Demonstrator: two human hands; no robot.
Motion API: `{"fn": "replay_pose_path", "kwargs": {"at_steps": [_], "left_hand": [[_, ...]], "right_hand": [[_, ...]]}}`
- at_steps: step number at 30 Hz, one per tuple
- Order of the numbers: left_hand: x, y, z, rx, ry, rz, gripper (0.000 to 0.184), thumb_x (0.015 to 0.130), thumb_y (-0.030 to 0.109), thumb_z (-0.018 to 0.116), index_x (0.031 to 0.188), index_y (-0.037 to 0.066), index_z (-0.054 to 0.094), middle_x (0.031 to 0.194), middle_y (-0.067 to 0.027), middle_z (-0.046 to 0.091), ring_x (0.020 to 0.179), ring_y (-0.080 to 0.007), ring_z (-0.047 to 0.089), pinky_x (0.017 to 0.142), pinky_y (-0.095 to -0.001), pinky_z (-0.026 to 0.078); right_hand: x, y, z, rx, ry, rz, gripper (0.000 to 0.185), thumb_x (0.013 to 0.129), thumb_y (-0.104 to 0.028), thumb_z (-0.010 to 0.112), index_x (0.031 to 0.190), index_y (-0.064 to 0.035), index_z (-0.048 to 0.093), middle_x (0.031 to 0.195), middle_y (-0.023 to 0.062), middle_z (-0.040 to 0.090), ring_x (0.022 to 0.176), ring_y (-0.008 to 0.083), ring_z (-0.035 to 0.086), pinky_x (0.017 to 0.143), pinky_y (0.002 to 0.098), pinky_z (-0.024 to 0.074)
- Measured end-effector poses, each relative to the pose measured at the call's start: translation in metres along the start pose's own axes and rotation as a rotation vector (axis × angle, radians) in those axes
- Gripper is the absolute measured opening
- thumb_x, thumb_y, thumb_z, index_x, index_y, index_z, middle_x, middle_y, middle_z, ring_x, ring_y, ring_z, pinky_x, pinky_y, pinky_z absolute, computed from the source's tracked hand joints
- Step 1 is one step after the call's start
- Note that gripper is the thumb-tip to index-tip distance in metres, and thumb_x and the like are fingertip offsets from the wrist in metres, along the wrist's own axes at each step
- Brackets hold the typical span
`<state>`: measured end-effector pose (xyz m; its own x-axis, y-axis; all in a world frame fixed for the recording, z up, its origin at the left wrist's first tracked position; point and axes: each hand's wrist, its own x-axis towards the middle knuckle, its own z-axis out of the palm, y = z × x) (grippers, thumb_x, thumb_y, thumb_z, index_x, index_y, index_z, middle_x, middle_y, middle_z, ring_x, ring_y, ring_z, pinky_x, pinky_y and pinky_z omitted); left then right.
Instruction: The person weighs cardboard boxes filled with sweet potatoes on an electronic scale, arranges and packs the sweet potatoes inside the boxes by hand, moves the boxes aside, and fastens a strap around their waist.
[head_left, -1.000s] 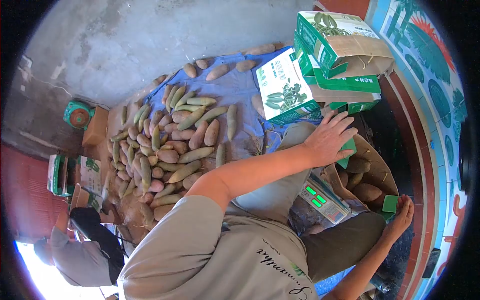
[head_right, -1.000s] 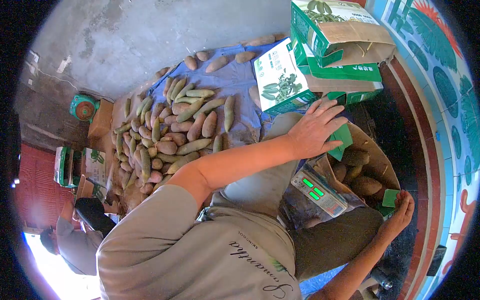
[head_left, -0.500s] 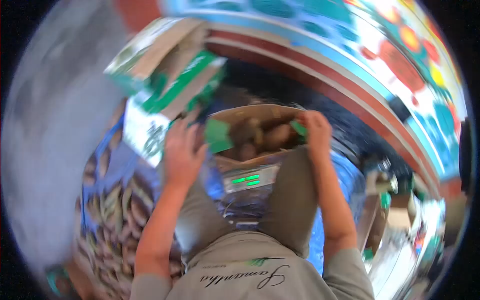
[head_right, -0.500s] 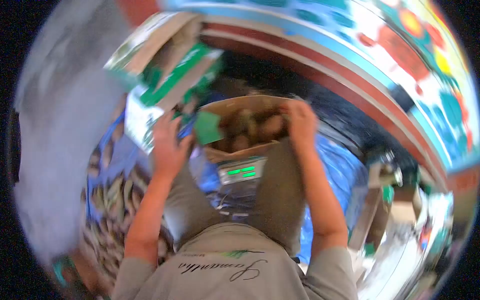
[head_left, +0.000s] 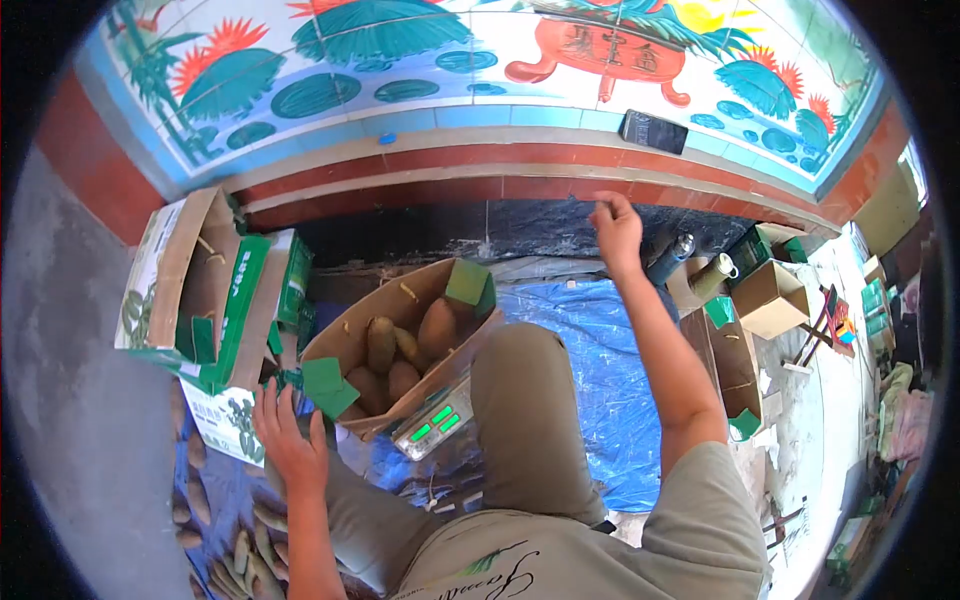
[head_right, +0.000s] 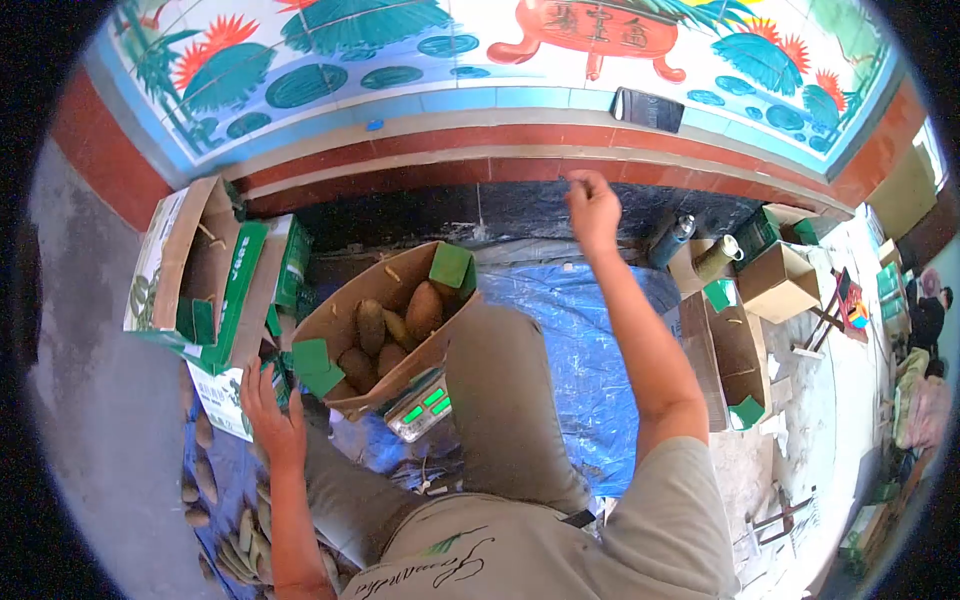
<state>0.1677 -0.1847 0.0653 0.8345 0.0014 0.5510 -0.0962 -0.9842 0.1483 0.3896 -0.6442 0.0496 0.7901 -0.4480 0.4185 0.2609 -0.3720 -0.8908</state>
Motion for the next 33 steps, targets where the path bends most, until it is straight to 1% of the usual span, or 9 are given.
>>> {"fn": "replay_pose_path", "kwargs": {"at_steps": [2,4,6,7,10,13,19,28,33], "left_hand": [[0.004,0.004,0.001,0.008,-0.031,0.005,0.045,0.084,0.03,0.055,0.117,0.001,0.048,0.128,-0.0196,0.043,0.121,-0.0404,0.035,0.101,-0.0514,0.025],[0.007,0.007,0.003,0.014,-0.058,0.003,0.044,0.083,0.029,0.055,0.117,0.001,0.048,0.128,-0.0194,0.043,0.122,-0.0401,0.034,0.102,-0.0512,0.025],[0.009,0.01,0.005,0.027,-0.088,0.008,0.044,0.083,0.028,0.055,0.117,0.0,0.047,0.129,-0.0192,0.042,0.123,-0.04,0.033,0.102,-0.0512,0.025],[0.01,0.011,0.006,0.028,-0.1,0.007,0.044,0.082,0.028,0.055,0.117,0.0,0.047,0.129,-0.0192,0.042,0.123,-0.0401,0.033,0.102,-0.0515,0.024],[0.015,0.013,0.011,0.062,-0.169,0.001,0.045,0.081,0.027,0.056,0.116,0.0,0.047,0.129,-0.0194,0.042,0.123,-0.0405,0.033,0.102,-0.0524,0.023],[0.021,0.019,0.012,0.097,-0.242,0.011,0.045,0.08,0.026,0.057,0.116,0.0,0.046,0.129,-0.0198,0.041,0.123,-0.0412,0.032,0.102,-0.0531,0.023],[0.028,0.022,0.019,0.118,-0.287,-0.006,0.046,0.08,0.026,0.057,0.116,-0.001,0.046,0.13,-0.0205,0.04,0.124,-0.0416,0.031,0.102,-0.0535,0.022],[0.04,0.031,0.024,0.134,-0.366,-0.027,0.046,0.082,0.027,0.055,0.117,-0.003,0.046,0.13,-0.0206,0.04,0.125,-0.0417,0.029,0.103,-0.053,0.022],[0.041,0.033,0.028,0.143,-0.387,-0.016,0.045,0.084,0.028,0.054,0.117,-0.002,0.046,0.131,-0.0209,0.04,0.126,-0.0416,0.029,0.103,-0.0529,0.022]], "right_hand": [[0.037,0.046,-0.027,-0.208,0.095,-0.071,0.015,0.082,-0.011,0.055,0.094,-0.0072,0.063,0.075,0.0136,0.065,0.068,0.0249,0.064,0.063,0.0337,0.0488],[0.053,0.041,-0.054,-0.498,0.149,-0.085,0.018,0.079,-0.015,0.057,0.094,-0.008,0.064,0.084,0.0156,0.066,0.078,0.0321,0.063,0.069,0.0384,0.0491],[0.081,0.065,-0.075,-0.614,0.058,-0.132,0.022,0.076,-0.018,0.059,0.095,-0.009,0.065,0.091,0.0173,0.065,0.085,0.0343,0.061,0.074,0.0408,0.0485],[0.087,0.067,-0.085,-0.775,0.001,-0.112,0.027,0.074,-0.02,0.061,0.099,-0.0097,0.064,0.093,0.0178,0.064,0.087,0.0349,0.061,0.078,0.0401,0.0484],[0.132,0.087,-0.099,-0.84,0.041,-0.104,0.036,0.073,-0.023,0.063,0.107,-0.0112,0.062,0.098,0.019,0.063,0.092,0.0369,0.059,0.082,0.0402,0.0469],[0.168,0.089,-0.105,-0.874,0.085,-0.119,0.051,0.071,-0.028,0.065,0.119,-0.0157,0.054,0.113,0.0188,0.057,0.106,0.0357,0.052,0.09,0.0425,0.0427],[0.209,0.062,-0.091,-1.179,0.082,-0.026,0.068,0.071,-0.033,0.068,0.132,-0.0299,0.039,0.137,0.0133,0.036,0.126,0.0316,0.034,0.098,0.0485,0.034],[0.248,0.057,-0.077,-1.315,0.007,0.06,0.067,0.07,-0.031,0.069,0.131,-0.0317,0.041,0.14,0.0093,0.034,0.13,0.0304,0.03,0.1,0.0477,0.0319],[0.252,0.056,-0.077,-1.403,-0.022,0.03,0.062,0.071,-0.026,0.067,0.128,-0.0294,0.045,0.132,0.008,0.041,0.125,0.0287,0.035,0.099,0.0462,0.0337]]}}
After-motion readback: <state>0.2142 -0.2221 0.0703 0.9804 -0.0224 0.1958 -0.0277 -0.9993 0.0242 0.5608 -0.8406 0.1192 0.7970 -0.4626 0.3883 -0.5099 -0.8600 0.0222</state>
